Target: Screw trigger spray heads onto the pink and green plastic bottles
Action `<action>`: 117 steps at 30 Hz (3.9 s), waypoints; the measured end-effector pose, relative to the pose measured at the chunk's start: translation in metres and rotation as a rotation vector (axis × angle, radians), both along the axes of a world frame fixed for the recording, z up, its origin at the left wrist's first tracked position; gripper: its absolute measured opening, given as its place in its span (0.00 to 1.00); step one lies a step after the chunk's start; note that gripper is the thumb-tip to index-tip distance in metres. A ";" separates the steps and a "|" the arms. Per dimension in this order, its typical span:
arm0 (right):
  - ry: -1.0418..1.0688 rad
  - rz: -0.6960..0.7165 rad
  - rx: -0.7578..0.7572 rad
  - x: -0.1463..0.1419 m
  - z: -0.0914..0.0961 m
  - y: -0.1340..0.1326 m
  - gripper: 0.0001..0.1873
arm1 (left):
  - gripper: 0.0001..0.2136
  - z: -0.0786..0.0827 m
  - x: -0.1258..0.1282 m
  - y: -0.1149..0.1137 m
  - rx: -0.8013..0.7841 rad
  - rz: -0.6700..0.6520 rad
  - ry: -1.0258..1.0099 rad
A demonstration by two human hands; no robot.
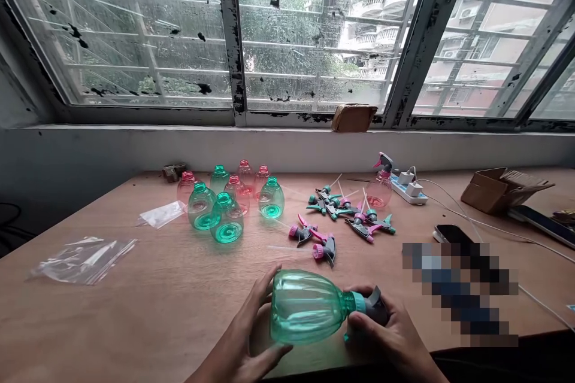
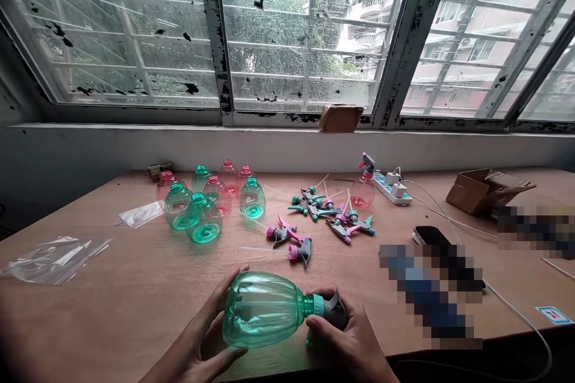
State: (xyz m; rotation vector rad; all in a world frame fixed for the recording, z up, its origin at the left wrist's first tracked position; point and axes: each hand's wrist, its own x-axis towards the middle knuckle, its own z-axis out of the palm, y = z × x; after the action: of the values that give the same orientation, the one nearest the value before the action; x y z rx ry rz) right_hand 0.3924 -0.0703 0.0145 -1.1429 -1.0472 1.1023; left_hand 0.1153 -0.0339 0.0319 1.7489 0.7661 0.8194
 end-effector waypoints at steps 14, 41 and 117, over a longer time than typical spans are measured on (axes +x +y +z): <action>0.030 0.055 -0.053 0.001 0.005 -0.001 0.20 | 0.36 -0.002 0.003 0.000 0.066 0.090 0.043; -0.060 0.059 -0.006 0.006 0.001 0.002 0.22 | 0.37 0.013 0.004 -0.005 -0.021 0.018 -0.011; 0.044 0.039 0.038 -0.003 -0.001 0.000 0.22 | 0.39 0.013 -0.003 -0.007 0.058 -0.043 0.046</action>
State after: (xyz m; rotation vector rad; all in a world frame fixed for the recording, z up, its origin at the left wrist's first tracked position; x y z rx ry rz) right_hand 0.3893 -0.0703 0.0134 -1.0669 -1.0557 1.1292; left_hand 0.1128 -0.0405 0.0451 1.8359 0.7391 0.7815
